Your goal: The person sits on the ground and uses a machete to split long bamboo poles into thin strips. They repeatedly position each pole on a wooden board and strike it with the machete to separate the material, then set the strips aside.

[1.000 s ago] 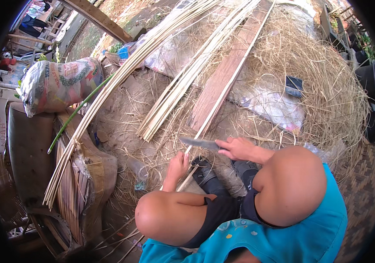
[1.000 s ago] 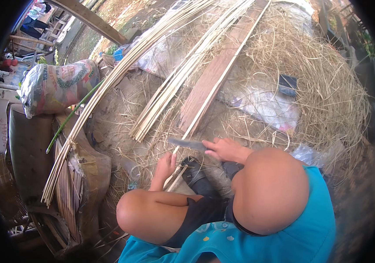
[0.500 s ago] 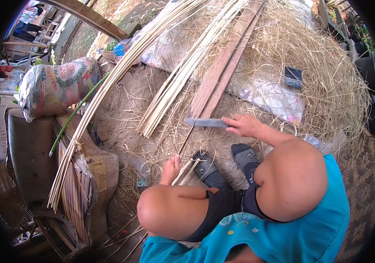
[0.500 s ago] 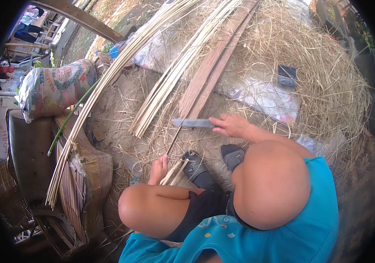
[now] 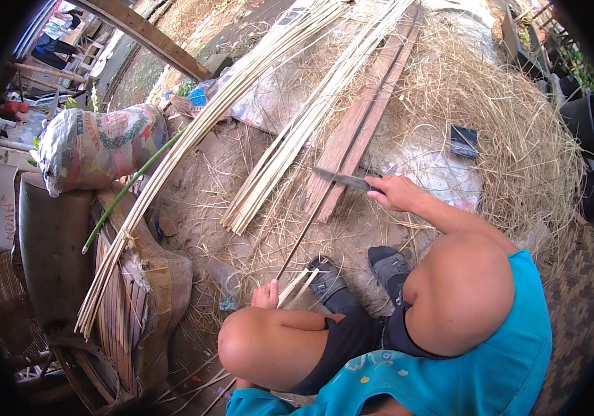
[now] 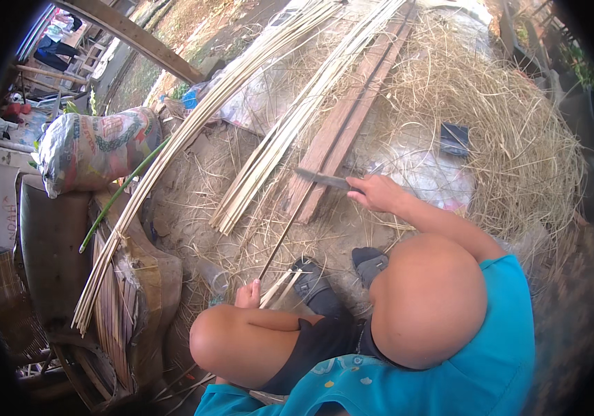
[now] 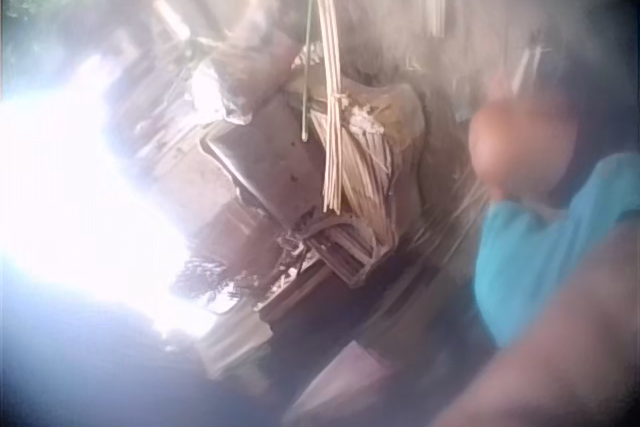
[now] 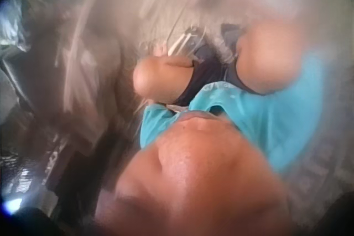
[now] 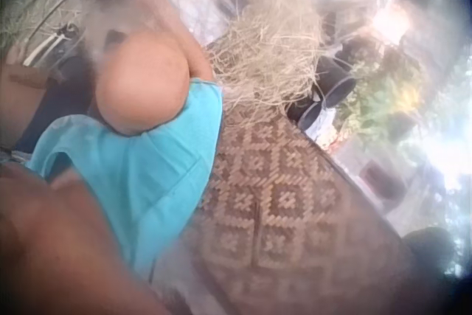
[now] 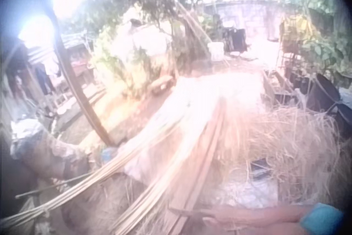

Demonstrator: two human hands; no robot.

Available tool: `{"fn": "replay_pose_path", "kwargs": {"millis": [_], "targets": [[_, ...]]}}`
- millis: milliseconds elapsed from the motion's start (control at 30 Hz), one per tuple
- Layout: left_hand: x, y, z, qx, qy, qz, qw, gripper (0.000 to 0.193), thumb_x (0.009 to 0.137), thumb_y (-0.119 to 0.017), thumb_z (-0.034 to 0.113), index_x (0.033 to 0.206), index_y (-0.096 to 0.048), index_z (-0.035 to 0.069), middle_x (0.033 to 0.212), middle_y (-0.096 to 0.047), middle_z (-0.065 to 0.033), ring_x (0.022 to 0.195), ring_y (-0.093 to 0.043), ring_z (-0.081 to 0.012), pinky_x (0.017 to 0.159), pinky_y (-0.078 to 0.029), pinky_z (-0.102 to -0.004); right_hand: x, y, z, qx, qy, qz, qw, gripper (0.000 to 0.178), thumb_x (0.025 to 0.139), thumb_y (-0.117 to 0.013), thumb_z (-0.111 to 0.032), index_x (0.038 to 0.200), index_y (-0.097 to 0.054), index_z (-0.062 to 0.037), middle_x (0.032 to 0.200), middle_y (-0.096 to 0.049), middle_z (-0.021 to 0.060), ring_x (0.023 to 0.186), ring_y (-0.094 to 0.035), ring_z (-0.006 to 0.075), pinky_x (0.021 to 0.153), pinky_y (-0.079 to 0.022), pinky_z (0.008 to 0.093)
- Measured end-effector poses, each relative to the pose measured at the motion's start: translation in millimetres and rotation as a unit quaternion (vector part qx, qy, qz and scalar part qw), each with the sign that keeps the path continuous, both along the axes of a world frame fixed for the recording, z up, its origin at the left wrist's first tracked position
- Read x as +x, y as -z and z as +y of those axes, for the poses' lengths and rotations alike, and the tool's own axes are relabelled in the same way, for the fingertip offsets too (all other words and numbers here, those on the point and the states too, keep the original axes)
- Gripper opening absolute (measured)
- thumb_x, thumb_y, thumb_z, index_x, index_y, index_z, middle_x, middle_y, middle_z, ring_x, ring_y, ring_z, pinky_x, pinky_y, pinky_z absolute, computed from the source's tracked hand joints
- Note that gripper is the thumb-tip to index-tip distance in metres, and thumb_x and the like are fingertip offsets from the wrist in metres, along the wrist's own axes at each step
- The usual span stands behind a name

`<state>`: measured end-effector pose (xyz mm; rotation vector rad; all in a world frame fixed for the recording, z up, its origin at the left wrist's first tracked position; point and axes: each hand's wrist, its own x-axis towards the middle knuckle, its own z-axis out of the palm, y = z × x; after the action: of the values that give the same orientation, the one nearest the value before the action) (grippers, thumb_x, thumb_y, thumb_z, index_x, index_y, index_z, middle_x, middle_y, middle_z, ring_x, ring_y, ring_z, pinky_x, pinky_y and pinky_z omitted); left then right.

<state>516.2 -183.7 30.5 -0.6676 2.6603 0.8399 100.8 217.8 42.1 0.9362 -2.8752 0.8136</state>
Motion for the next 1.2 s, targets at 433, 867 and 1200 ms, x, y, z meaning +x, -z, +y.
{"fn": "replay_pose_path", "kwargs": {"millis": [433,867,1200], "targets": [[-85.3,3.5,58.8,-0.057,0.076,0.06,0.994,0.036,0.107,-0.044,0.035,0.098,-0.054,0.002,0.069,-0.064,-0.0278,0.065,-0.064,-0.0496,0.062,-0.049,-0.0599,138.9,13.8,-59.1,0.033,-0.174,-0.152,0.972,0.049,0.103,-0.053,-0.045,0.14,-0.055,-0.0136,0.101,-0.068,0.0257,0.089,-0.068,0.0459,0.081,-0.056,0.0542],[-111.1,-14.0,44.9,0.067,0.014,0.031,0.997,0.053,0.108,-0.041,0.04,0.085,-0.066,0.0,0.08,-0.066,-0.0265,0.08,-0.065,-0.0475,0.071,-0.049,-0.0537,75.8,18.2,-59.4,0.087,-0.074,-0.154,0.981,0.05,0.104,-0.05,-0.046,0.145,-0.051,-0.0183,0.105,-0.068,0.0261,0.098,-0.068,0.0451,0.084,-0.056,0.0533],[-110.9,-5.1,30.1,0.273,-0.13,-0.086,0.949,0.056,0.106,-0.051,0.048,0.084,-0.069,-0.001,0.059,-0.055,-0.0028,0.057,-0.052,-0.0121,0.055,-0.042,-0.0327,46.9,24.9,-15.0,0.016,0.07,-0.12,0.99,0.047,0.101,-0.057,-0.044,0.138,-0.057,-0.0152,0.094,-0.067,0.0271,0.086,-0.068,0.0485,0.078,-0.057,0.0539]]}}
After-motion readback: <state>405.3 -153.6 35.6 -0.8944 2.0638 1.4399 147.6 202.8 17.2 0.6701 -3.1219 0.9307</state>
